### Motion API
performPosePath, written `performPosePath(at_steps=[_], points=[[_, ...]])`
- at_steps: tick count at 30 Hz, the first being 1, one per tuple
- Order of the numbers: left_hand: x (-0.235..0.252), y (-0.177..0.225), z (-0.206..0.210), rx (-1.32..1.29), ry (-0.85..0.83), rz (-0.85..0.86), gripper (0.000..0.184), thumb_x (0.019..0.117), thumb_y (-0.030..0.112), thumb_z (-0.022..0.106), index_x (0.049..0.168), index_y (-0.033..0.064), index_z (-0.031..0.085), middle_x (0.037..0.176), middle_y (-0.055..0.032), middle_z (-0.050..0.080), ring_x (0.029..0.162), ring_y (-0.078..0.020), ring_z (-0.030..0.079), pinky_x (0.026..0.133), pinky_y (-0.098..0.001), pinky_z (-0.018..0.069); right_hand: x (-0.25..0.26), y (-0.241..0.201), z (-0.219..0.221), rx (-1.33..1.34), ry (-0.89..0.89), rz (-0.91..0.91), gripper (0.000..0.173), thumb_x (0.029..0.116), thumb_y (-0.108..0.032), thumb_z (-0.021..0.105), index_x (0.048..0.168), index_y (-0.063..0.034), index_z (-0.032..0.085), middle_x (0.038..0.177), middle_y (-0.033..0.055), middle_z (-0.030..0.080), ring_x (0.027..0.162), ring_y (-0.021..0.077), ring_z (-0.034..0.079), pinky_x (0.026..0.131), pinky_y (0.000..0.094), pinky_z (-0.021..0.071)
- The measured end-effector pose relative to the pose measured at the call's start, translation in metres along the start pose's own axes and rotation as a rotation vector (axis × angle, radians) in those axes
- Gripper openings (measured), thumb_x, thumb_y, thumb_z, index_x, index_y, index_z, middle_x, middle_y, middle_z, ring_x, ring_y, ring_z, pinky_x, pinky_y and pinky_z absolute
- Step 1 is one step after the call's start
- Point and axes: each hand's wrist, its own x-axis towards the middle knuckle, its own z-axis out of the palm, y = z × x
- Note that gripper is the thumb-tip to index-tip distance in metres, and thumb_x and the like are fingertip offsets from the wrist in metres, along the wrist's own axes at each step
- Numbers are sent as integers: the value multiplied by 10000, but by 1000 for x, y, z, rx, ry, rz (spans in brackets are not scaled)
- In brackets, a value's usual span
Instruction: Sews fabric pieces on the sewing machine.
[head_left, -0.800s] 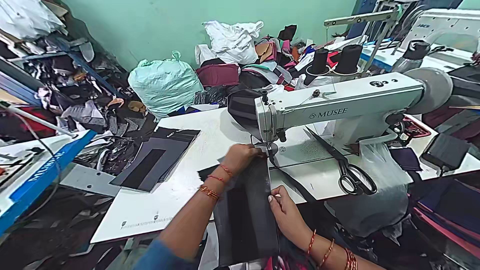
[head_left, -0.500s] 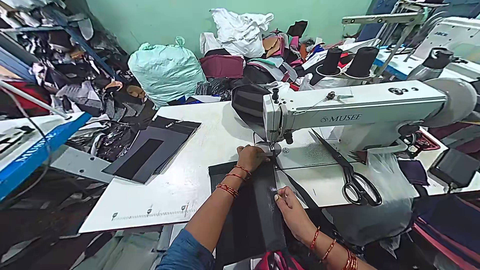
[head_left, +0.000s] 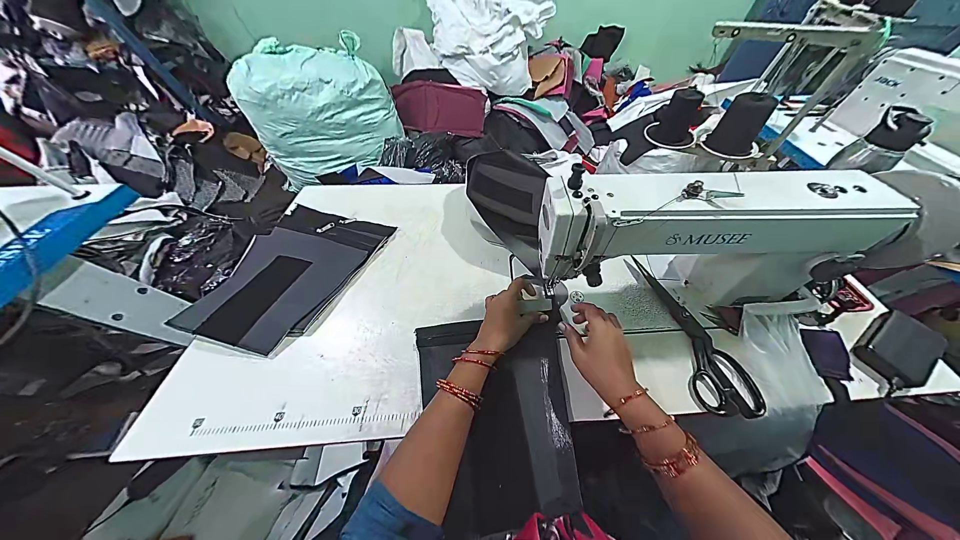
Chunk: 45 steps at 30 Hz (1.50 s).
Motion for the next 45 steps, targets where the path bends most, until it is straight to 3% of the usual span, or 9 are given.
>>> performPosePath(at_steps=[3, 7, 12, 15, 22, 28, 32, 36, 45], points=[[-1, -2, 1, -15, 12, 20, 498, 878, 231, 815, 1269, 7, 605, 963, -172, 707, 970, -335, 671, 1045, -602, 403, 17, -9, 8, 29, -146, 146, 389, 1042, -242, 580, 1348, -3, 593, 1137, 167, 697, 1026, 312, 682, 917, 486, 531], [-2, -2, 0, -13, 2, 33, 510, 888, 247, 803, 1297, 20, 600, 1013, -176, 701, 985, -342, 655, 1038, -597, 392, 19, -6, 10, 82, -86, 185, 266, 1027, -105, 557, 1228, 35, 661, 1099, 203, 695, 1001, 305, 681, 924, 445, 531], [-1, -2, 0, -2, -12, 36, 499, 894, 238, 796, 1294, 15, 600, 1040, -183, 703, 1015, -346, 659, 1059, -602, 383, 15, -1, 4, 66, -53, 228, 216, 1003, -59, 576, 1142, 38, 710, 1063, 213, 681, 995, 309, 661, 913, 431, 522], [-2, 0, -1, -2, -13, 26, 504, 899, 241, 792, 1305, 16, 598, 1043, -190, 702, 1017, -352, 657, 1060, -603, 381, 11, -2, 3, 31, -97, 235, 237, 1015, -86, 569, 1177, 5, 717, 1071, 203, 689, 1001, 319, 671, 913, 462, 525], [-4, 4, -1, -53, -80, 15, 525, 899, 224, 786, 1329, 11, 574, 998, -191, 703, 972, -348, 664, 1049, -611, 391, 8, 8, 7, 316, -192, 209, 262, 983, -63, 626, 1225, 23, 678, 1020, 162, 714, 864, 193, 677, 830, 340, 546], [-9, 10, 3, -80, -135, -9, 506, 891, 213, 793, 1301, 7, 580, 953, -166, 695, 929, -310, 654, 1055, -585, 381, 8, 19, 6, 367, -209, 170, 304, 970, -35, 615, 1265, 30, 653, 1027, 169, 691, 834, 177, 652, 791, 314, 537], [-5, 16, -1, -79, -207, -80, 522, 877, 223, 815, 1297, 18, 583, 1025, -189, 698, 988, -335, 652, 1039, -602, 402, 8, 22, 7, 385, -197, 148, 308, 961, -39, 619, 1262, 16, 658, 1011, 153, 684, 804, 150, 632, 759, 292, 525], [-1, 26, -3, -14, -289, -168, 520, 865, 229, 826, 1284, 22, 599, 1235, -219, 661, 1199, -383, 600, 1083, -661, 348, 8, 23, 7, 368, -202, 142, 333, 953, -39, 620, 1281, 9, 651, 1009, 143, 675, 796, 149, 621, 749, 289, 520], [10, 49, -7, 126, -338, -315, 575, 854, 227, 838, 1331, 24, 587, 1313, -236, 614, 1282, -401, 541, 1090, -679, 324, 8, 22, 4, 384, -234, 150, 372, 943, -21, 618, 1313, 15, 629, 963, 127, 686, 761, 128, 610, 727, 276, 509]])
